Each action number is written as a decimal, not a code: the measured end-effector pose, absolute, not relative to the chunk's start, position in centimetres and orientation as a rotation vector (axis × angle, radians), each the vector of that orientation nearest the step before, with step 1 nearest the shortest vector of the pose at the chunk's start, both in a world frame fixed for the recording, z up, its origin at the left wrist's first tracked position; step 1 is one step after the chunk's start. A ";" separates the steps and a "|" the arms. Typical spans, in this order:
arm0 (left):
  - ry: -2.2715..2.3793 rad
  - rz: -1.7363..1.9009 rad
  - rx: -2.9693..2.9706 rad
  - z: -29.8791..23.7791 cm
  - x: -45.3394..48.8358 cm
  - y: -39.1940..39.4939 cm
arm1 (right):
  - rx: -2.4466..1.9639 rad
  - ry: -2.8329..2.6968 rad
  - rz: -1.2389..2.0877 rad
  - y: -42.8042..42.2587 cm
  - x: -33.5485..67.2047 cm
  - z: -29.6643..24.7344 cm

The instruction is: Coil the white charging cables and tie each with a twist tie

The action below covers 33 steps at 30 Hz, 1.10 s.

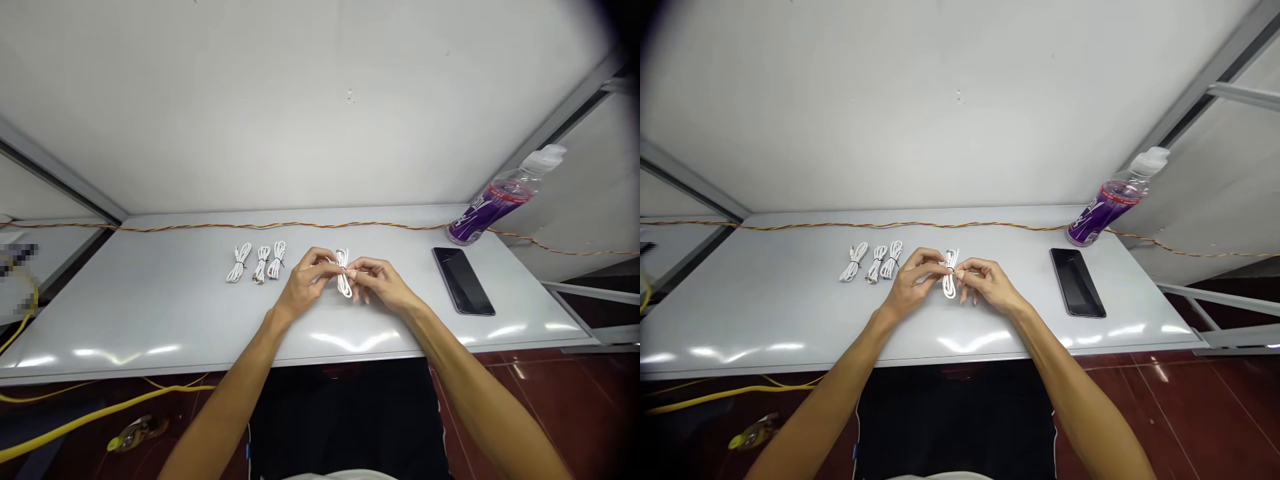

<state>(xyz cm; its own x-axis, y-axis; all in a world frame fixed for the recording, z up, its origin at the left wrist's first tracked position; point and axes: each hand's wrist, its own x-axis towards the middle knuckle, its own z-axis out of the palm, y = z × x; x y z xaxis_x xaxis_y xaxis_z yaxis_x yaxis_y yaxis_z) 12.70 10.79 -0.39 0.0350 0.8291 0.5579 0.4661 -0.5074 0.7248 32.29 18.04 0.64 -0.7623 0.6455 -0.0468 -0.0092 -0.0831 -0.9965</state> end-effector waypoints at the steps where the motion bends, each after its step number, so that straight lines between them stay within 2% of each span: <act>1: 1.328 1.472 1.904 -0.2 12.7 10.8 | -0.690 -1.743 1.872 18.1 32.3 0.7; 7: 1.292 1.262 1.164 0.4 12.9 10.9 | -0.754 -1.887 1.554 17.8 32.2 0.4; 11: 1.304 1.145 1.207 0.2 13.0 11.0 | -0.735 -2.049 1.387 17.5 32.0 0.0; 24: 1.334 1.303 1.382 -0.1 13.3 11.2 | -0.752 -1.922 1.615 17.5 31.8 0.0; 33: 1.406 1.354 1.198 -0.9 12.9 11.5 | -0.843 -1.845 1.701 17.7 31.5 -0.5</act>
